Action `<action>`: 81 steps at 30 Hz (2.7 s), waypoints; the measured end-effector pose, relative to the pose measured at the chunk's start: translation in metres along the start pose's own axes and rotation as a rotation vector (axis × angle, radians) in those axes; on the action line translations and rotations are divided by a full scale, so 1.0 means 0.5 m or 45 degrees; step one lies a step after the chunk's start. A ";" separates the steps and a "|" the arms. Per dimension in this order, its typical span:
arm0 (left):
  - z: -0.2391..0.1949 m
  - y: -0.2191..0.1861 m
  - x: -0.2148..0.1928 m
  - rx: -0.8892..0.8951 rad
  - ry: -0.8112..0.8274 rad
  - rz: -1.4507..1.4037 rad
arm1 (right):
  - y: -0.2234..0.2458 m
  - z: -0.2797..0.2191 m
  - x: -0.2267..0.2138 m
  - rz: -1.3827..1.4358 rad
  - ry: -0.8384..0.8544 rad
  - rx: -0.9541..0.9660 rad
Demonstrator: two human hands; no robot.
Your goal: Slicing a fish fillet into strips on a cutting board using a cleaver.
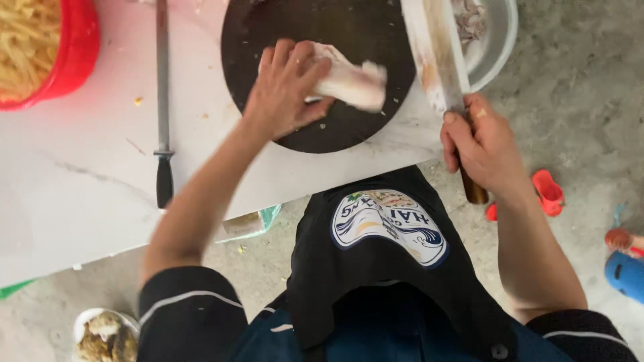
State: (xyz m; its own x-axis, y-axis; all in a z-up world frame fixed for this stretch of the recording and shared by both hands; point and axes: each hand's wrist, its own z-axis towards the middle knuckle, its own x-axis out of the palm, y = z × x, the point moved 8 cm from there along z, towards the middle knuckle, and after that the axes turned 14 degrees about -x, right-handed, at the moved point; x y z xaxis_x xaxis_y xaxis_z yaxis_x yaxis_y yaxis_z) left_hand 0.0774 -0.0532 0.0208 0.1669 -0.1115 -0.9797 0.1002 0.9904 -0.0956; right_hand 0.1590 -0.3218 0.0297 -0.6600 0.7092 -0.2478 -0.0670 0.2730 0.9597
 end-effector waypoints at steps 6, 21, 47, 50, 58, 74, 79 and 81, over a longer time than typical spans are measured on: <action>0.002 -0.004 -0.011 -0.296 -0.127 -0.381 | 0.031 -0.014 -0.019 -0.024 -0.053 -0.133; -0.027 -0.012 0.059 -0.426 0.461 -0.564 | -0.017 -0.020 -0.001 -0.046 -0.077 0.048; -0.222 -0.128 0.005 0.203 0.355 -0.198 | -0.071 -0.003 -0.038 0.061 -0.251 0.096; -0.241 -0.114 0.049 0.074 0.191 -0.183 | -0.100 -0.011 -0.044 0.081 -0.224 0.108; -0.137 -0.077 -0.020 -0.265 0.238 -0.993 | -0.061 -0.057 -0.123 0.054 -0.393 0.115; -0.026 0.000 -0.103 0.014 -0.176 0.012 | -0.062 -0.022 -0.051 -0.108 -0.116 0.089; -0.062 -0.005 -0.063 -0.328 -0.097 -0.292 | -0.005 -0.004 -0.009 -0.540 0.091 -0.173; -0.053 0.019 -0.043 -0.448 -0.157 -0.317 | 0.015 0.016 0.005 -0.750 0.148 -0.381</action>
State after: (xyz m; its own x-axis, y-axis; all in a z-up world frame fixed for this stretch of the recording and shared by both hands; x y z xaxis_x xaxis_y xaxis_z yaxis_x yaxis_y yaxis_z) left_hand 0.0487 -0.0390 0.0362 0.2979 -0.3379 -0.8928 -0.1844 0.8973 -0.4011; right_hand 0.1629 -0.3128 0.0353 -0.5245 0.4177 -0.7419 -0.6345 0.3893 0.6677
